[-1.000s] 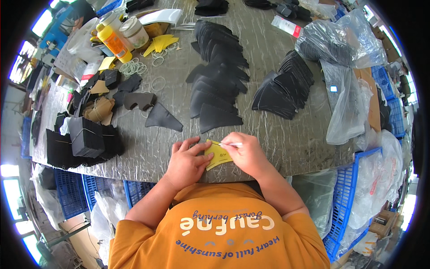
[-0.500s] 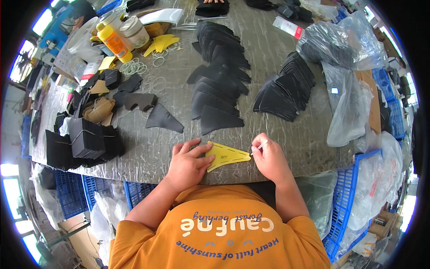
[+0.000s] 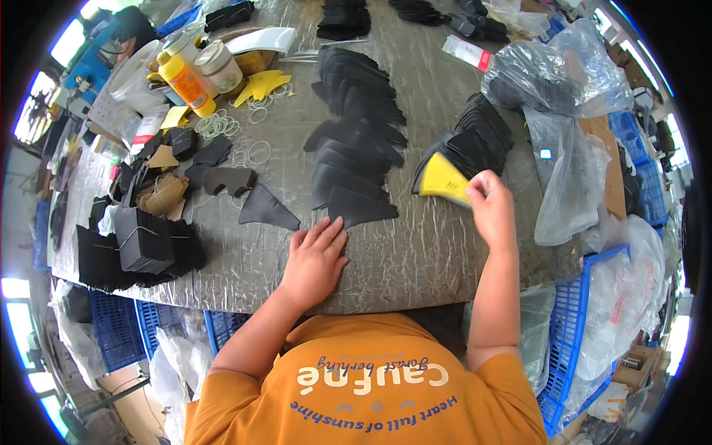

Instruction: Organize and align shoe component materials using a template.

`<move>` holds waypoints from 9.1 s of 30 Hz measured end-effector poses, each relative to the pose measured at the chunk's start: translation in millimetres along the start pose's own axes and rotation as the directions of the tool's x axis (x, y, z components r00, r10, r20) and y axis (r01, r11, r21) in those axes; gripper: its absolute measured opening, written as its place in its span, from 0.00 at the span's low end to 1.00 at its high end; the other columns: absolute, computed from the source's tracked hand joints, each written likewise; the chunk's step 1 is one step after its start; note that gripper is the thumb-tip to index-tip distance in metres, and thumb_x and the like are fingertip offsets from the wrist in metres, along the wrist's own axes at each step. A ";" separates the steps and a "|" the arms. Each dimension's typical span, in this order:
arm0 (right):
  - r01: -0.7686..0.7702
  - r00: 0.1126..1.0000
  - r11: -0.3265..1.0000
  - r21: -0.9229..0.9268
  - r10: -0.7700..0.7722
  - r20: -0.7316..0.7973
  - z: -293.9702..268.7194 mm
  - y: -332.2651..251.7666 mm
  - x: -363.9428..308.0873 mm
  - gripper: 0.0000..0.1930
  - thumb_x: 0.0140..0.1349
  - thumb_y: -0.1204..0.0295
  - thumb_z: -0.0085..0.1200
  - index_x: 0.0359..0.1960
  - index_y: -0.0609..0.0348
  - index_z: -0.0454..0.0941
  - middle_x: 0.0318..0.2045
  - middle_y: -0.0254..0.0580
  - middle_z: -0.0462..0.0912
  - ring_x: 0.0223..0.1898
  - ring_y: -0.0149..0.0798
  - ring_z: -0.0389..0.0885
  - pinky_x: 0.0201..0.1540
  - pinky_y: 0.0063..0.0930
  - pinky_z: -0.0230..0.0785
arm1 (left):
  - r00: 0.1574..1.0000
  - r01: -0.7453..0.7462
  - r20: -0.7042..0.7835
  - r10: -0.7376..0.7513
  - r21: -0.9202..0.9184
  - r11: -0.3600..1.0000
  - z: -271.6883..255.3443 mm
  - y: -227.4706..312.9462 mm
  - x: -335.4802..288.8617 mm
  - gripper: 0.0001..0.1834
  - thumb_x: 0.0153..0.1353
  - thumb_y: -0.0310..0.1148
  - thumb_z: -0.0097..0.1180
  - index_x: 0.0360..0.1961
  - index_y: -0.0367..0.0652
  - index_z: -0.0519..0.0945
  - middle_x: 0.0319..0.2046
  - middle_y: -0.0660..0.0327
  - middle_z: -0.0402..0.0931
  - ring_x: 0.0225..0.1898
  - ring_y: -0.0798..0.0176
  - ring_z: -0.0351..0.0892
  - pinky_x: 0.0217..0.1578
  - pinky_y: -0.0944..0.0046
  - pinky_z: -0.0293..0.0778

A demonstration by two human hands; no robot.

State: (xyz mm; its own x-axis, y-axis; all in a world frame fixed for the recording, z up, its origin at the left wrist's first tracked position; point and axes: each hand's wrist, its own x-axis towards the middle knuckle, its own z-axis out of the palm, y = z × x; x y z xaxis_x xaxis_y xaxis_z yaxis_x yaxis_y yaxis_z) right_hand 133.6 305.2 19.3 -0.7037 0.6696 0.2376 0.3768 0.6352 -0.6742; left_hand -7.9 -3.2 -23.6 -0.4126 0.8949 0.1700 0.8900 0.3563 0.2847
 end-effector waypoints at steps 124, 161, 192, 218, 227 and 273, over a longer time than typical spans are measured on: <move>0.074 0.918 0.854 0.516 -0.260 0.299 90.0 -64.2 -69.5 0.02 0.61 0.79 0.58 0.32 0.62 0.77 0.29 0.52 0.82 0.30 0.54 0.82 0.31 0.38 0.71 | 0.998 0.035 0.063 -0.025 -0.163 0.986 -14.1 4.6 -6.4 0.15 0.54 0.38 0.67 0.45 0.59 0.89 0.59 0.71 0.77 0.60 0.53 0.71 0.56 0.49 0.66; -0.088 0.887 0.942 0.324 -0.074 0.455 74.0 -43.4 -75.9 0.07 0.61 0.74 0.61 0.41 0.55 0.83 0.35 0.48 0.85 0.36 0.51 0.85 0.40 0.37 0.76 | 0.972 -0.214 -0.160 0.175 -0.278 0.936 7.5 9.7 -53.0 0.19 0.48 0.24 0.62 0.45 0.37 0.82 0.51 0.52 0.81 0.55 0.48 0.78 0.55 0.48 0.72; 0.373 0.852 0.927 0.046 -0.362 0.379 68.9 -54.0 -97.1 0.19 0.50 0.67 0.70 0.46 0.55 0.86 0.35 0.37 0.75 0.40 0.43 0.76 0.39 0.37 0.74 | 0.998 -0.005 -0.058 -0.008 -0.215 0.977 -6.1 3.3 -30.8 0.20 0.51 0.29 0.67 0.48 0.40 0.82 0.59 0.55 0.76 0.60 0.46 0.73 0.56 0.47 0.70; 0.147 0.893 0.879 0.454 -0.315 0.322 55.1 -70.6 -91.5 0.06 0.67 0.74 0.56 0.33 0.61 0.73 0.32 0.48 0.76 0.32 0.54 0.77 0.35 0.41 0.70 | 1.000 0.016 -0.013 -0.017 -0.113 0.993 -17.2 3.1 -26.1 0.17 0.51 0.35 0.68 0.44 0.49 0.87 0.58 0.66 0.79 0.59 0.48 0.73 0.56 0.48 0.68; 0.165 0.796 0.819 0.549 -0.440 0.416 95.7 -84.8 -107.6 0.06 0.59 0.80 0.64 0.32 0.62 0.77 0.29 0.47 0.83 0.30 0.47 0.83 0.34 0.35 0.75 | 1.000 0.014 -0.022 -0.016 -0.118 0.993 -16.0 2.3 -25.8 0.16 0.51 0.36 0.68 0.43 0.50 0.87 0.58 0.67 0.79 0.59 0.48 0.73 0.55 0.47 0.68; -0.078 0.888 0.986 0.150 0.000 0.461 45.4 -59.0 -52.4 0.06 0.60 0.74 0.62 0.37 0.59 0.79 0.32 0.49 0.85 0.33 0.50 0.85 0.38 0.40 0.76 | 0.997 0.042 -0.044 -0.058 -0.301 0.953 -7.3 -6.4 -15.1 0.21 0.53 0.31 0.67 0.51 0.43 0.82 0.60 0.55 0.75 0.59 0.47 0.72 0.58 0.48 0.68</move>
State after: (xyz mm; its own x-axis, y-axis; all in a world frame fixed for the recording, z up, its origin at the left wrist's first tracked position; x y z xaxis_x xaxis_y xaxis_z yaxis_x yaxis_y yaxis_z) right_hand 120.9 215.2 14.9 -0.9020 0.4171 -0.1115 0.3360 0.5160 -0.7879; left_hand -8.8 -20.9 -21.1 -0.4717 0.8600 0.1944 0.7720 0.2963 0.5624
